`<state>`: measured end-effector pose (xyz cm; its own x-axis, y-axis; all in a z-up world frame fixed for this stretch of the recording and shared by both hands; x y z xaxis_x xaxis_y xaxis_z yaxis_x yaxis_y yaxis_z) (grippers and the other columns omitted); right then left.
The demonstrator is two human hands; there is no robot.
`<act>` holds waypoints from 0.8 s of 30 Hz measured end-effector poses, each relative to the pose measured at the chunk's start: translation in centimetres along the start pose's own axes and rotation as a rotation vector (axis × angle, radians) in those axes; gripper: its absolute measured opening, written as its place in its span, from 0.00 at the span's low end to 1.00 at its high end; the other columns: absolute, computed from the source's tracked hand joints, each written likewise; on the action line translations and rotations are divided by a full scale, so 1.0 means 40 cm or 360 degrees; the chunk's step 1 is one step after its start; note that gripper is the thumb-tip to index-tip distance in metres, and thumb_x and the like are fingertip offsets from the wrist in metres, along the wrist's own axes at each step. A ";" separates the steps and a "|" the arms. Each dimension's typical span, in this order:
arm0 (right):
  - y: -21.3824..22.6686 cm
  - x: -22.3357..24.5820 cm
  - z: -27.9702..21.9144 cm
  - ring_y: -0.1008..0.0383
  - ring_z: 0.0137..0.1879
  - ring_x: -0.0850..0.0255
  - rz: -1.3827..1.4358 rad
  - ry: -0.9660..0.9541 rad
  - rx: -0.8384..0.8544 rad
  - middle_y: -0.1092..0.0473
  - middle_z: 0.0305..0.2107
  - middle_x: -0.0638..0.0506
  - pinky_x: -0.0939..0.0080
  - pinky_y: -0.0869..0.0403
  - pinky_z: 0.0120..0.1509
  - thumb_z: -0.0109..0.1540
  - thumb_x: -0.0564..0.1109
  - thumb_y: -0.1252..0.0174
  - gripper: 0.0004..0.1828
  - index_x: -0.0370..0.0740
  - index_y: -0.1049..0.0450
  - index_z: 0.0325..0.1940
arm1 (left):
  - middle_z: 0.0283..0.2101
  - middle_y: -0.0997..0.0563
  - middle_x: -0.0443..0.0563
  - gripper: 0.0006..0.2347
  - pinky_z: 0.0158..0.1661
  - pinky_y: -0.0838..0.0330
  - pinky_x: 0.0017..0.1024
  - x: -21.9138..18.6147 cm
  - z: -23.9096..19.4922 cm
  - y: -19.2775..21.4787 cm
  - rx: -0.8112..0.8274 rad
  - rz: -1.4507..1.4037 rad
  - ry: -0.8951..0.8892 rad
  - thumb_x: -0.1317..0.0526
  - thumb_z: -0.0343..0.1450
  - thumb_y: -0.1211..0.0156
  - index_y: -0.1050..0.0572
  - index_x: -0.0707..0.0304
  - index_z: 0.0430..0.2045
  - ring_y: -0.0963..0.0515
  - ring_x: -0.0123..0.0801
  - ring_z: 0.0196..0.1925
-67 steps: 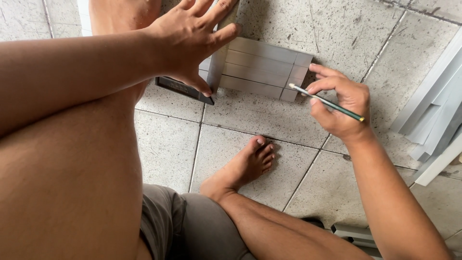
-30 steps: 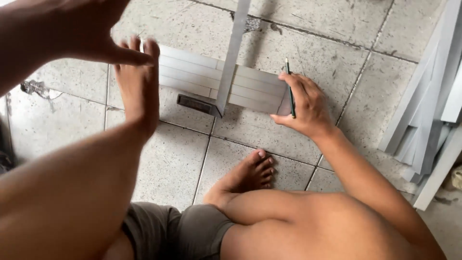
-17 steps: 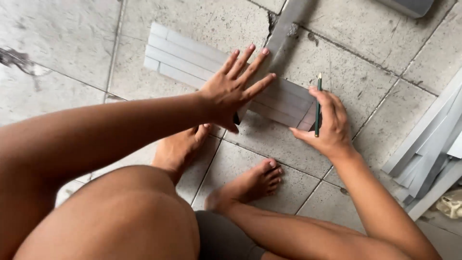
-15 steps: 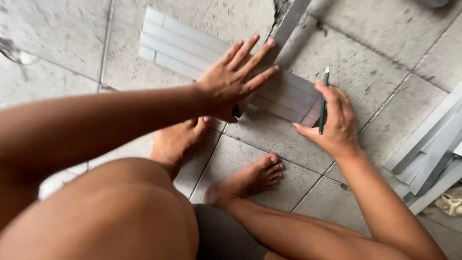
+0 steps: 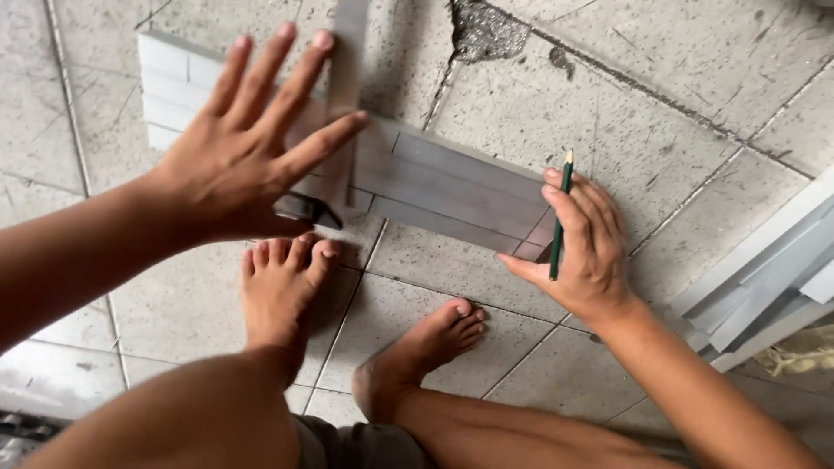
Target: Measuring and marking aluminum profiles using a metal square and a pencil on a tiled floor.
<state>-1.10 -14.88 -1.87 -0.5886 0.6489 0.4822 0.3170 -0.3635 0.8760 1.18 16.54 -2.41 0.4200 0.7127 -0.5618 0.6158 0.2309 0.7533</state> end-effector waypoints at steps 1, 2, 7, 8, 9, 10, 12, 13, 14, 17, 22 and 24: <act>0.004 0.003 0.002 0.33 0.70 0.41 0.0017 0.0009 0.0027 0.36 0.66 0.34 0.40 0.38 0.80 0.52 0.56 0.18 0.53 0.30 0.42 0.67 | 0.75 0.68 0.76 0.54 0.68 0.81 0.66 0.016 -0.013 -0.002 0.0063 0.0007 0.0052 0.54 0.51 0.32 0.58 0.46 0.75 0.71 0.72 0.75; 0.009 0.011 0.001 0.33 0.71 0.39 0.0034 0.0017 0.0055 0.37 0.67 0.32 0.40 0.38 0.80 0.53 0.60 0.20 0.53 0.28 0.41 0.67 | 0.75 0.71 0.73 0.57 0.69 0.83 0.64 0.031 -0.031 -0.005 0.0126 0.0015 0.0103 0.71 0.49 0.32 0.63 0.42 0.75 0.73 0.70 0.76; 0.104 -0.018 0.000 0.37 0.73 0.41 0.0123 -0.0053 0.0100 0.39 0.66 0.32 0.43 0.38 0.83 0.48 0.57 0.20 0.57 0.32 0.45 0.69 | 0.75 0.68 0.82 0.56 0.68 0.79 0.71 0.048 -0.064 0.023 -0.0026 -0.0009 0.0048 0.45 0.46 0.33 0.52 0.54 0.75 0.72 0.74 0.75; 0.146 -0.023 -0.008 0.36 0.72 0.38 0.0137 -0.0086 0.0106 0.39 0.66 0.31 0.42 0.35 0.82 0.48 0.54 0.20 0.57 0.32 0.45 0.70 | 0.75 0.66 0.84 0.58 0.68 0.78 0.72 0.042 -0.067 0.026 -0.0073 -0.0025 0.0007 0.42 0.45 0.33 0.50 0.57 0.75 0.71 0.76 0.74; 0.181 -0.021 -0.010 0.36 0.72 0.38 0.0098 -0.0092 0.0090 0.39 0.66 0.31 0.42 0.35 0.82 0.48 0.54 0.20 0.57 0.32 0.45 0.70 | 0.75 0.66 0.84 0.58 0.68 0.78 0.72 0.035 -0.064 0.028 -0.0100 -0.0015 -0.0025 0.42 0.45 0.33 0.50 0.57 0.75 0.71 0.76 0.74; 0.220 -0.016 -0.012 0.36 0.72 0.36 0.0074 -0.0076 0.0049 0.39 0.66 0.28 0.40 0.36 0.82 0.47 0.53 0.19 0.58 0.30 0.46 0.70 | 0.74 0.68 0.85 0.60 0.68 0.79 0.70 0.036 -0.060 0.029 -0.0109 0.0001 0.0014 0.43 0.43 0.31 0.52 0.59 0.75 0.73 0.75 0.74; 0.302 0.017 -0.019 0.36 0.72 0.34 0.0013 -0.0078 0.0006 0.40 0.66 0.25 0.38 0.36 0.83 0.46 0.52 0.19 0.60 0.28 0.48 0.70 | 0.73 0.70 0.86 0.61 0.68 0.80 0.69 0.039 -0.044 0.019 -0.0135 0.0011 0.0015 0.45 0.42 0.30 0.53 0.61 0.75 0.76 0.74 0.73; 0.336 0.036 -0.016 0.38 0.73 0.32 -0.0004 -0.0113 0.0012 0.41 0.66 0.21 0.39 0.37 0.83 0.47 0.47 0.20 0.59 0.25 0.50 0.70 | 0.73 0.70 0.85 0.58 0.68 0.80 0.68 0.042 -0.040 0.011 -0.0162 0.0053 -0.0017 0.51 0.46 0.32 0.57 0.58 0.75 0.74 0.75 0.73; 0.370 0.057 -0.012 0.40 0.74 0.30 -0.0020 -0.0147 0.0018 0.43 0.66 0.17 0.40 0.38 0.82 0.47 0.41 0.21 0.59 0.21 0.52 0.71 | 0.73 0.69 0.85 0.55 0.69 0.79 0.67 0.046 -0.036 0.004 -0.0190 0.0096 -0.0049 0.56 0.50 0.35 0.60 0.55 0.75 0.73 0.75 0.73; 0.447 0.113 -0.026 0.35 0.71 0.28 -0.0239 -0.0213 0.0013 0.38 0.64 0.15 0.39 0.34 0.80 0.45 0.36 0.21 0.57 0.16 0.48 0.69 | 0.74 0.74 0.77 0.65 0.72 0.80 0.58 0.047 -0.028 0.000 -0.0172 0.0279 -0.0088 0.33 0.43 0.34 0.61 0.58 0.76 0.75 0.67 0.75; 0.529 0.197 -0.043 0.25 0.65 0.33 -0.0622 -0.0287 0.0162 0.31 0.63 0.19 0.44 0.24 0.70 0.45 0.43 0.21 0.57 0.18 0.43 0.70 | 0.74 0.73 0.78 0.66 0.72 0.78 0.57 0.051 -0.030 -0.004 -0.0287 0.0495 -0.0154 0.26 0.43 0.39 0.61 0.59 0.76 0.75 0.67 0.76; 0.541 0.197 -0.044 0.24 0.66 0.37 -0.0689 -0.0333 0.0218 0.29 0.63 0.23 0.45 0.24 0.71 0.43 0.45 0.21 0.57 0.20 0.42 0.69 | 0.75 0.73 0.77 0.71 0.72 0.78 0.56 0.062 -0.029 0.003 -0.0308 0.0619 -0.0149 0.17 0.40 0.41 0.62 0.59 0.76 0.75 0.66 0.76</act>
<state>-0.20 -18.83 20.87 -0.5303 0.8461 0.0533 0.1799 0.0509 0.9824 1.50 19.10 -3.32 0.6597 0.7102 -0.2458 0.2679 0.0833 0.9598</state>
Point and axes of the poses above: each hand's wrist, its own z-axis towards the middle knuckle, its own y-axis out of the back of the hand, x = y × z, the point moved 7 cm from there along z, towards the middle knuckle
